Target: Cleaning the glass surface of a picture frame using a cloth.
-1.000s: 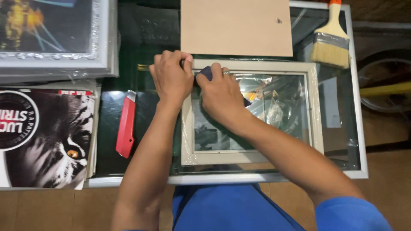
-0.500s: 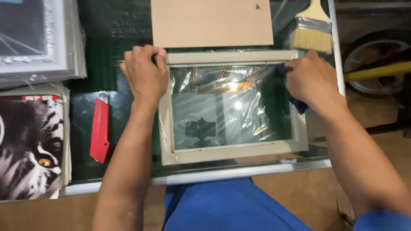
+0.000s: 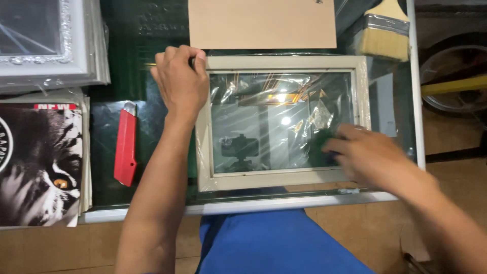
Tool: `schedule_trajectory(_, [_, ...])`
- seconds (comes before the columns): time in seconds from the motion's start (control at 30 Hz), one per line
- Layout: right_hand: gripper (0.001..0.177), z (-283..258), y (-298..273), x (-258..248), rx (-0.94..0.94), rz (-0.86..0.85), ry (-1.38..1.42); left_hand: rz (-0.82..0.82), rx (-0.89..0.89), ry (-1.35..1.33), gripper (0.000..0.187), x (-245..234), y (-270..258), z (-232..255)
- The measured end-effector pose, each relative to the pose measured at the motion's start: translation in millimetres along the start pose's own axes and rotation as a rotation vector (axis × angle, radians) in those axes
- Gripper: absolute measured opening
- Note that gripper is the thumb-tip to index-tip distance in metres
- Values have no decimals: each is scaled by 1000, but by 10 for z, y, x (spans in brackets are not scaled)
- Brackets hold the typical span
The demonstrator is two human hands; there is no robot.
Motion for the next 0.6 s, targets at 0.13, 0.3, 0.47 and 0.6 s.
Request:
schedule_trajectory(0.13, [41, -990, 355, 155, -448, 393, 132, 21, 7, 4, 5, 21, -16, -38])
schedule_trajectory(0.3, [22, -1891, 397, -116, -617, 755, 422, -2, -2, 1, 5, 27, -21, -30])
schedule_trajectory(0.47, [22, -887, 673, 61, -115, 787, 404, 18, 31, 9, 4, 13, -10, -24])
schedule_trajectory(0.6, [18, -73, 606, 248, 191, 1068, 393, 9, 1, 3, 5, -6, -5, -12])
Point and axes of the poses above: each hand's wrist, its own y-axis towards the middle knuckle, its own x-axis out of the palm, z = x × y, the point moved 2 cm from there along y, towards the middle knuckle, and after that the axes turned 12 degrees about x, right-handed, at the moved point
